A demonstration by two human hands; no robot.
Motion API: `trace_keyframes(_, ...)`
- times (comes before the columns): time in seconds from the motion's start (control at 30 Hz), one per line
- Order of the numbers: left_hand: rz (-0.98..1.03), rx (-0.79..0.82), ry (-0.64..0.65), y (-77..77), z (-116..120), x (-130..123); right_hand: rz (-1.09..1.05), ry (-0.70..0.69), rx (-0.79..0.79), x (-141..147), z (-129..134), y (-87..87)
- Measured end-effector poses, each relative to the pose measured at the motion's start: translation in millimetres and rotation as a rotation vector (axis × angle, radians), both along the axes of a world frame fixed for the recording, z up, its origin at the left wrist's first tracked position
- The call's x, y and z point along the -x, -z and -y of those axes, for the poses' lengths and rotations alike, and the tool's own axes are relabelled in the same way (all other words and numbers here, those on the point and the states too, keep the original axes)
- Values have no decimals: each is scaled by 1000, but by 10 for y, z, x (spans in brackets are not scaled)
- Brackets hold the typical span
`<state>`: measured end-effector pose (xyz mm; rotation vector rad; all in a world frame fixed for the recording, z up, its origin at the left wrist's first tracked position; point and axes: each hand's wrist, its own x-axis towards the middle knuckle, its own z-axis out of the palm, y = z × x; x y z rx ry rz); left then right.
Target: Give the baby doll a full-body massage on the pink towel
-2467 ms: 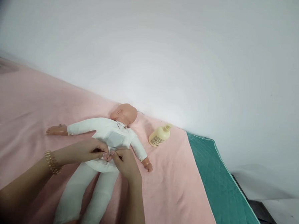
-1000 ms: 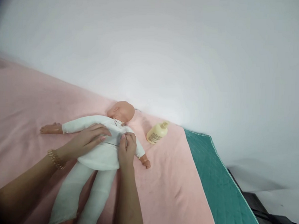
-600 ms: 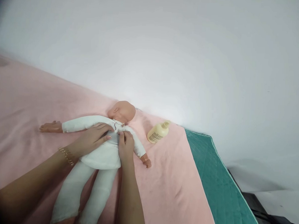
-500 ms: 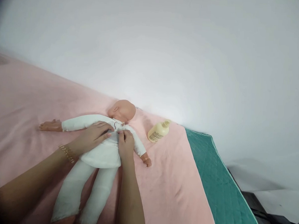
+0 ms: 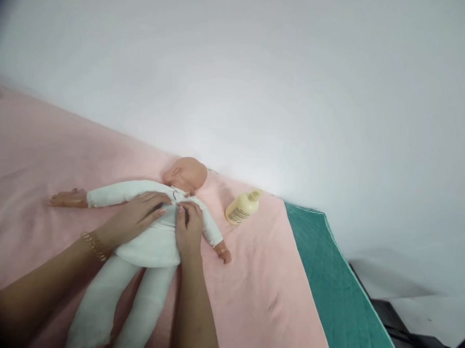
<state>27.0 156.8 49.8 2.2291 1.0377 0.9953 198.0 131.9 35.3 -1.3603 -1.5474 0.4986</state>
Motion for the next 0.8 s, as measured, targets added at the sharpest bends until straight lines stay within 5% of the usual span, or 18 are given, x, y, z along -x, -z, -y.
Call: trace_keyframes(0.8, -61, 1, 4, 53, -22, 5, 42, -117, 37, -39, 5, -45)
